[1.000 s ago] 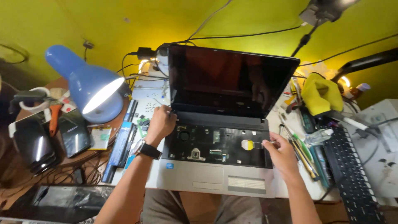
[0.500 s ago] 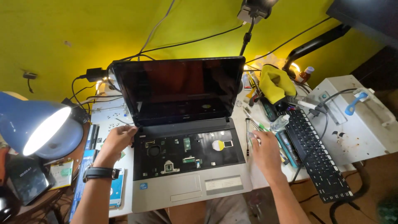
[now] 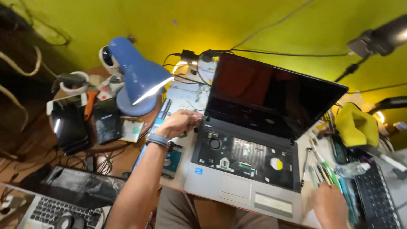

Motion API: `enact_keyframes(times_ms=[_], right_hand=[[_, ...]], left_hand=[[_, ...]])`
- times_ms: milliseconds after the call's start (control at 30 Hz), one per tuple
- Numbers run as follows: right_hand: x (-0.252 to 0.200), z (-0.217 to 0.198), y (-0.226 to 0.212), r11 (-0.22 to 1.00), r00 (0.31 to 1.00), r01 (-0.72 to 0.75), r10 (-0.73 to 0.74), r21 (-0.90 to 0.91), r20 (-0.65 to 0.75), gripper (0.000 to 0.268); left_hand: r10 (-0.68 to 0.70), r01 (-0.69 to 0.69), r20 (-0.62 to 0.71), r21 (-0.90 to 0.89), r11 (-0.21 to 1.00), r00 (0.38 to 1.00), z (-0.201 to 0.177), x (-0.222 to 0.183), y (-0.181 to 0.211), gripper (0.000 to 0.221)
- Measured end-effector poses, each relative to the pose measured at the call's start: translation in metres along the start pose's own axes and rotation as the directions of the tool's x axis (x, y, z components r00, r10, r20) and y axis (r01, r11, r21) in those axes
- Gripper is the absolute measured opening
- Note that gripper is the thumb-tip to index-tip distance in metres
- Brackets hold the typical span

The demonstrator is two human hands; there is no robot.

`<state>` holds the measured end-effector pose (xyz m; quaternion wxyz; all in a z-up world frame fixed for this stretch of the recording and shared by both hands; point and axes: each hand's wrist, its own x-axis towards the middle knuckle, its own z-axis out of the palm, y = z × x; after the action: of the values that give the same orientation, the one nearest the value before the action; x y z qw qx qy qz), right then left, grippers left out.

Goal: Disassembling a laptop by removing the keyboard and unscrewing internal components for repair.

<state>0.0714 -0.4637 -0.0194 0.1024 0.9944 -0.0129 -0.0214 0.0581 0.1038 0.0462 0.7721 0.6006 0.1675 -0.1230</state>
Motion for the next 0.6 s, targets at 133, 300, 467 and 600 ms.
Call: enact_keyframes(times_ms=[133,300,467,600], right_hand=[[0.042,-0.02,0.002,0.977,0.954,-0.182,0.203,-0.111,0.219,0.033],[-0.032,-0.151,-0.114,0.811,0.998,-0.07,0.053,0.581,0.047,0.024],[-0.027,-0.187,-0.237,0.336,0.875,0.331,-0.46,0.882,-0.153,0.014],[-0.022,-0.224,-0.327,-0.061,0.801,0.166,-0.574,0.984,-0.171,0.068]], left_hand=[[-0.028,0.028,-0.022,-0.011,1.0,0.999,-0.009,0.007,-0.002,0.02],[0.061,-0.05,0.13,-0.083,0.995,0.99,-0.028,0.032,-0.015,0.023],[0.044,-0.029,0.177,-0.087,0.996,0.983,-0.036,0.036,-0.017,0.028],[0.01,0.002,0.183,-0.067,0.998,0.983,-0.036,0.032,-0.011,0.032]])
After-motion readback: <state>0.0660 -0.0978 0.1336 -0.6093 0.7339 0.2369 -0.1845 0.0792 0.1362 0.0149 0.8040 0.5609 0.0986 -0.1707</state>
